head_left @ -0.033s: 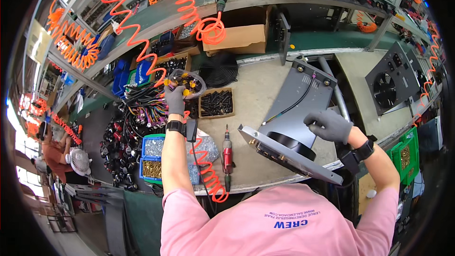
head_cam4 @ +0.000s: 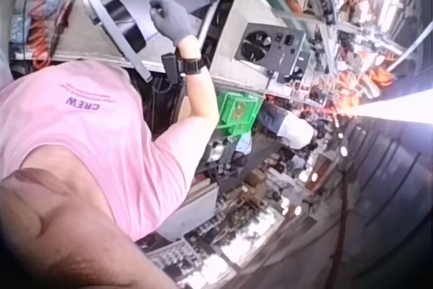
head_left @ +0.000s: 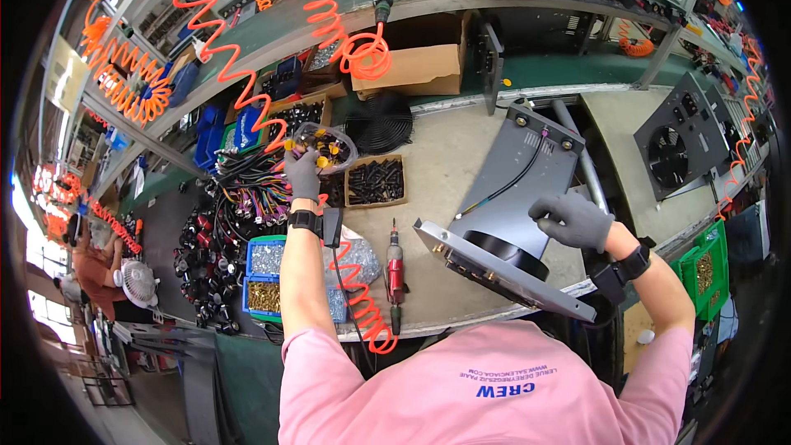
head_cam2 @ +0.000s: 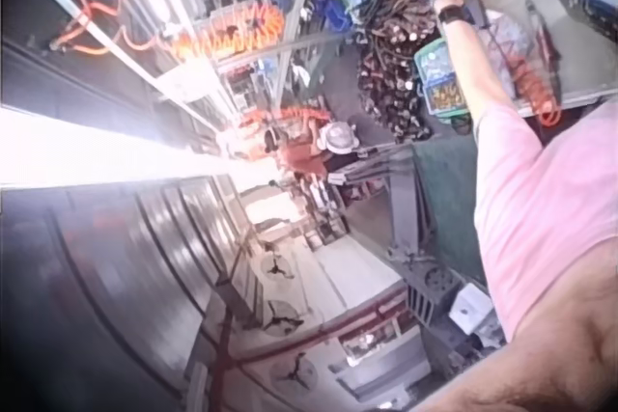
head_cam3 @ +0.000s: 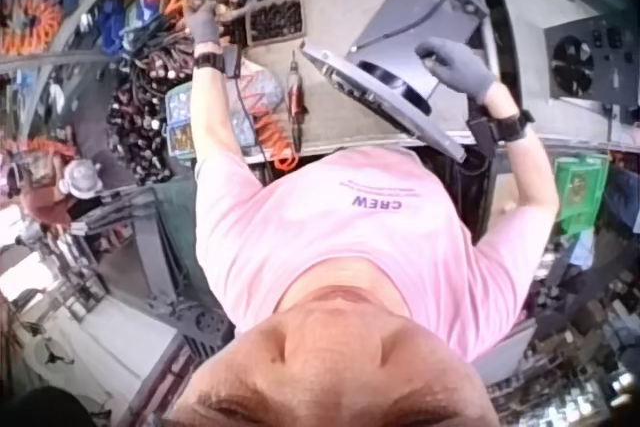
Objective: Assembling an industrial electronic housing by installing a fan, internal wiring, and components using air tools and glue.
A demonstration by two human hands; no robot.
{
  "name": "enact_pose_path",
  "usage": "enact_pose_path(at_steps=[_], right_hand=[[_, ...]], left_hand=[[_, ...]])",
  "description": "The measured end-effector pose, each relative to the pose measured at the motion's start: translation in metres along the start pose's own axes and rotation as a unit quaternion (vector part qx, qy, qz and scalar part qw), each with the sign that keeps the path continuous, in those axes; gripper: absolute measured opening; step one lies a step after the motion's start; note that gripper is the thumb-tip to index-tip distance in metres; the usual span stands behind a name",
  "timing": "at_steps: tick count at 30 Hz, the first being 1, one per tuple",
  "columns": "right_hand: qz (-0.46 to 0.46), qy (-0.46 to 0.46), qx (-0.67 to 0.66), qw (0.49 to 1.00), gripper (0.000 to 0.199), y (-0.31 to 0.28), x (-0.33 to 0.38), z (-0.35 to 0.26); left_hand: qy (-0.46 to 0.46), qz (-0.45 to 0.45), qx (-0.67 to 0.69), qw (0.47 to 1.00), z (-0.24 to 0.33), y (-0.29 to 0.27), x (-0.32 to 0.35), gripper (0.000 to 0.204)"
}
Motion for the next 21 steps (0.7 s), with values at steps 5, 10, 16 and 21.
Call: enact_pose_path(at_steps=[5,10,16,21], right_hand=[[0.006,0.015,0.011,1.0,0.016,0.005,0.002,0.008],[-0.008,0.012,-0.003,1.0,0.015,0.014,-0.007,0.01],[-0.011,-0.078,-0.041,0.996,0.018,0.022,-0.025,-0.007],[-0.07,-0.09,-0.066,0.991,0.019,0.022,-0.032,-0.02]], left_hand=[[-0.035,-0.009,-0.013,0.999,-0.015,-0.017,-0.017,0.013],[-0.082,-0.075,-0.026,0.994,0.029,-0.004,0.025,0.017],[-0.11,-0.207,-0.016,0.972,0.111,0.017,0.155,0.036],[-0.131,-0.222,-0.002,0.966,0.14,0.009,0.241,0.02]])
Point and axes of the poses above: each hand's wrist, its own x-axis away from the middle knuckle, its own y-axis out of the palm, z = x × y, the point moved 4 cm from there along -x, towards the middle knuckle, and after that the axes turned 11 degrees about y, right-handed, at the moved point
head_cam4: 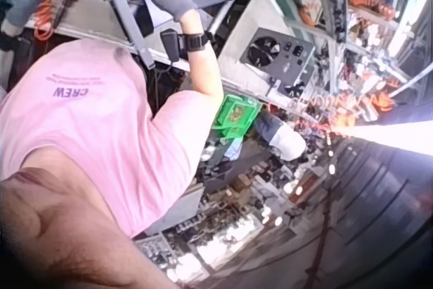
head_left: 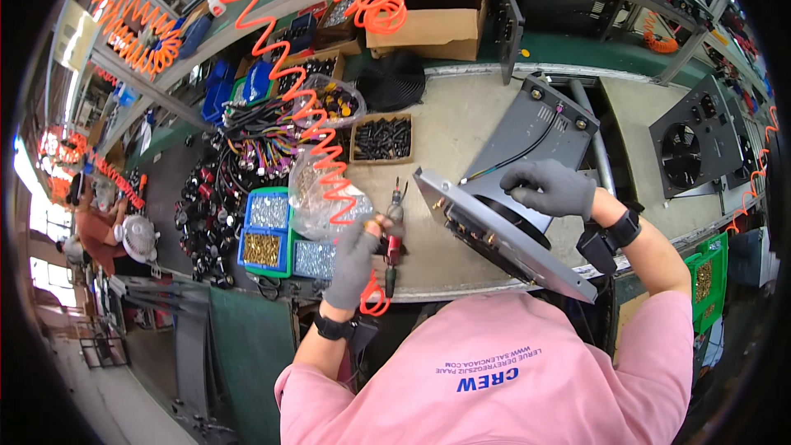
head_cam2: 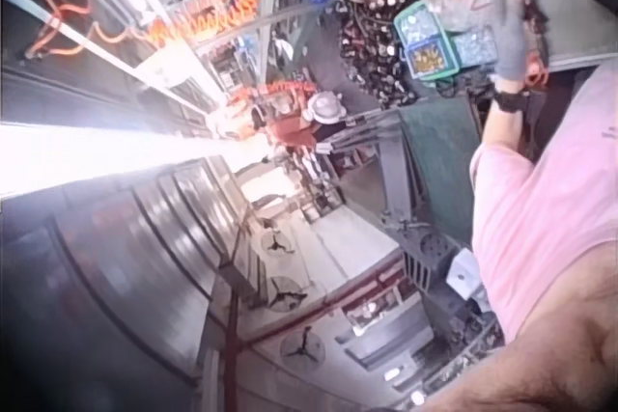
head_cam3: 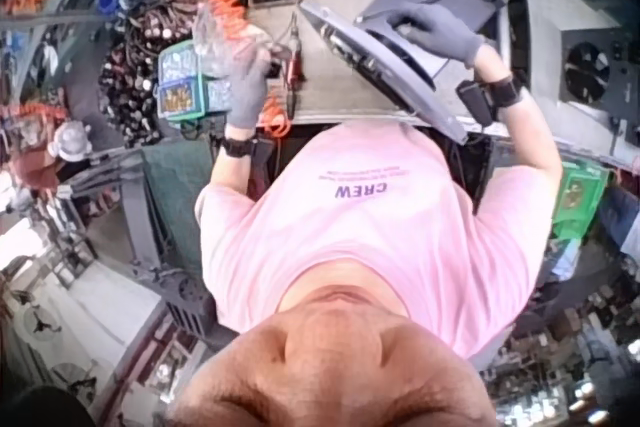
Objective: Assembling an industrial electronic housing by installing a fan, internal wiring, and components using air tools and glue.
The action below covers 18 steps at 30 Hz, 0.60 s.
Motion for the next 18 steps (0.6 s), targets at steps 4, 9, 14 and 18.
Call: enact_pose_path(at_steps=[4,9,14,18], right_hand=[[-0.004,-0.044,-0.021,0.999,0.021,0.001,0.007,-0.009],[-0.06,0.022,-0.094,0.994,0.02,0.0,0.025,-0.024],[-0.061,-0.029,-0.122,0.99,0.021,-0.003,0.044,-0.035],[-0.069,-0.026,-0.157,0.985,0.023,-0.001,0.053,-0.035]], left_hand=[[-0.063,-0.048,0.085,0.993,-0.004,0.029,0.065,0.017],[-0.07,-0.037,0.05,0.996,-0.018,0.067,0.098,0.014],[0.014,-0.01,-0.031,0.999,0.006,0.093,0.088,0.015],[0.031,-0.011,-0.103,0.994,0.016,0.099,0.079,0.018]])
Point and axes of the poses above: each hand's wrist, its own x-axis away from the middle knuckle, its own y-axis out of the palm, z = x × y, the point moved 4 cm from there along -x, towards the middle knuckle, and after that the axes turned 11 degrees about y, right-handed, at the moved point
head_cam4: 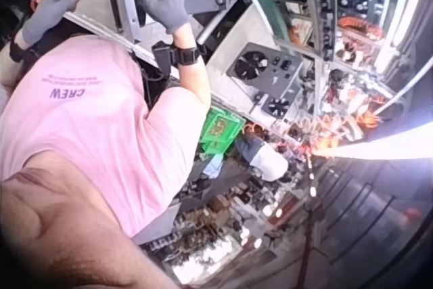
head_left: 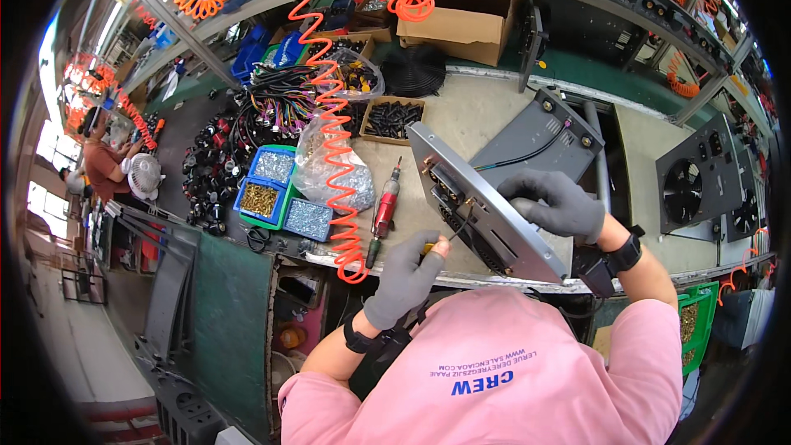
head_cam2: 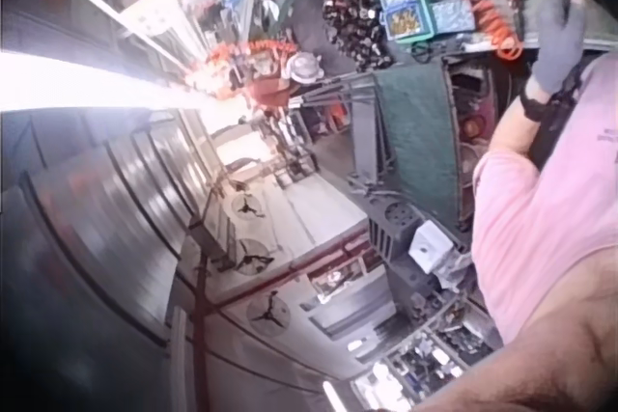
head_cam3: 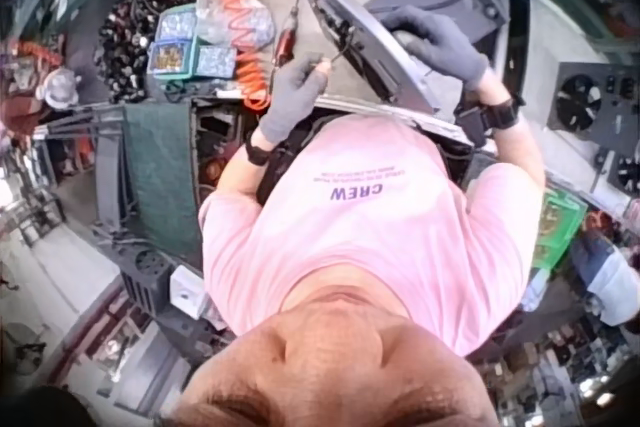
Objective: Assembling an industrial electronic housing by installing a fan, internal wiring, and components using air tools and glue.
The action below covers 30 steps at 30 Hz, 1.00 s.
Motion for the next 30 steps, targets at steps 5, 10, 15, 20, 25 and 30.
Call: enact_pose_path(at_steps=[5,10,15,20,25,30], right_hand=[[-0.044,-0.077,-0.121,0.989,0.034,0.013,-0.007,0.005],[-0.045,-0.1,-0.118,0.987,0.037,0.014,-0.023,0.01],[-0.064,-0.026,-0.177,0.982,0.03,0.011,-0.034,0.019],[-0.03,0.019,-0.216,0.976,0.021,0.007,-0.027,0.02],[-0.083,0.034,-0.377,0.922,0.023,0.015,-0.023,0.035],[-0.115,-0.001,-0.336,0.935,0.031,0.029,-0.03,0.033]], left_hand=[[0.01,-0.038,-0.073,0.997,0.015,0.008,-0.013,0.023],[0.015,-0.105,-0.103,0.989,0.032,0.021,-0.036,0.026],[0.032,-0.061,-0.093,0.993,0.033,0.021,-0.048,0.028],[0.163,0.019,-0.271,0.948,0.036,0.022,-0.036,0.021],[0.092,0.021,-0.218,0.971,0.037,0.031,-0.032,0.021],[-0.214,-0.08,0.109,0.967,0.026,0.026,-0.051,0.03]])
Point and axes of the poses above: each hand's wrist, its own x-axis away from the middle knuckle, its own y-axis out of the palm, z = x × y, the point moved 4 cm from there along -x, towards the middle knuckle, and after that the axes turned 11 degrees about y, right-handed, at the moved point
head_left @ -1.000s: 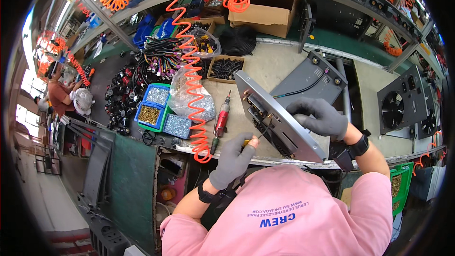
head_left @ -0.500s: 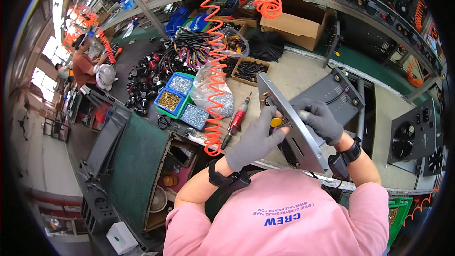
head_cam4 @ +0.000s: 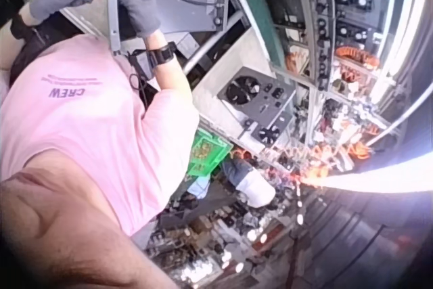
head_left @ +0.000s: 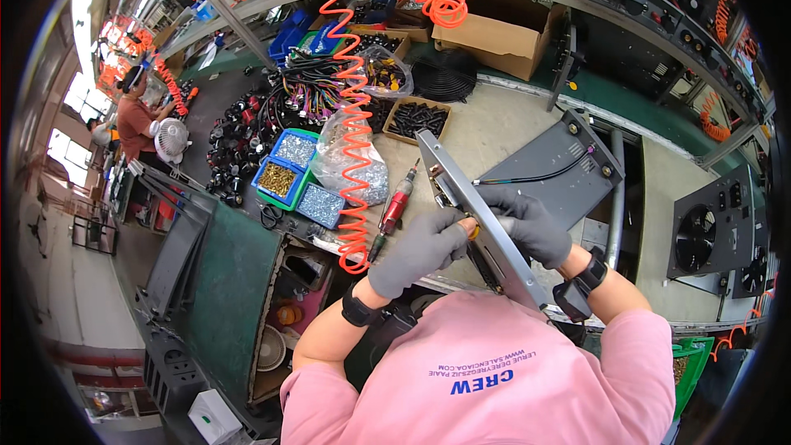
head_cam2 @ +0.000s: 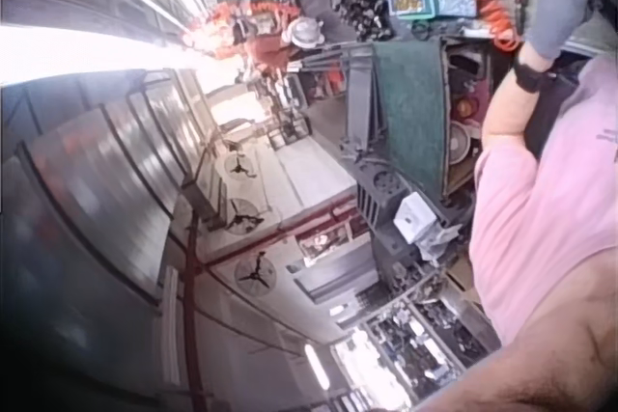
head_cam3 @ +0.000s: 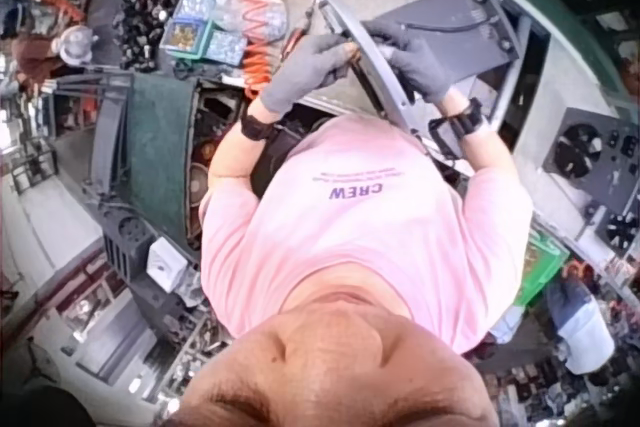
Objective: Assembling an industrial electronic housing by installing a fan, internal wiring, and components using air tools and glue.
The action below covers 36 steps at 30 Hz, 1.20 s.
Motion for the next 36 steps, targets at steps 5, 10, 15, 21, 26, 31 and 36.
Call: enact_pose_path(at_steps=[5,10,15,21,26,31,36], right_hand=[[0.026,-0.015,0.072,0.997,0.023,0.004,0.004,-0.014],[0.058,-0.003,0.091,0.994,0.019,0.007,0.01,-0.013],[0.07,-0.062,0.108,0.99,0.019,0.007,-0.002,-0.006],[0.066,0.006,0.059,0.996,0.018,0.005,-0.008,-0.002],[0.088,-0.015,0.054,0.995,0.019,0.009,-0.005,-0.002],[0.081,-0.002,0.08,0.994,0.018,0.006,-0.007,-0.003],[0.107,-0.042,0.172,0.978,0.023,0.005,-0.003,-0.005]], left_hand=[[0.148,0.117,-0.13,0.973,0.0,0.004,0.005,0.023],[0.337,0.141,-0.348,0.863,0.012,0.006,0.017,0.017],[0.33,0.102,-0.377,0.86,0.022,-0.001,0.01,0.015],[0.164,0.099,-0.19,0.963,0.004,-0.008,0.015,0.024],[0.203,0.132,0.033,0.97,-0.012,-0.023,0.036,0.034],[0.27,0.121,0.046,0.954,-0.006,-0.011,0.047,0.028],[0.275,0.116,0.093,0.95,-0.007,-0.006,0.044,0.03]])
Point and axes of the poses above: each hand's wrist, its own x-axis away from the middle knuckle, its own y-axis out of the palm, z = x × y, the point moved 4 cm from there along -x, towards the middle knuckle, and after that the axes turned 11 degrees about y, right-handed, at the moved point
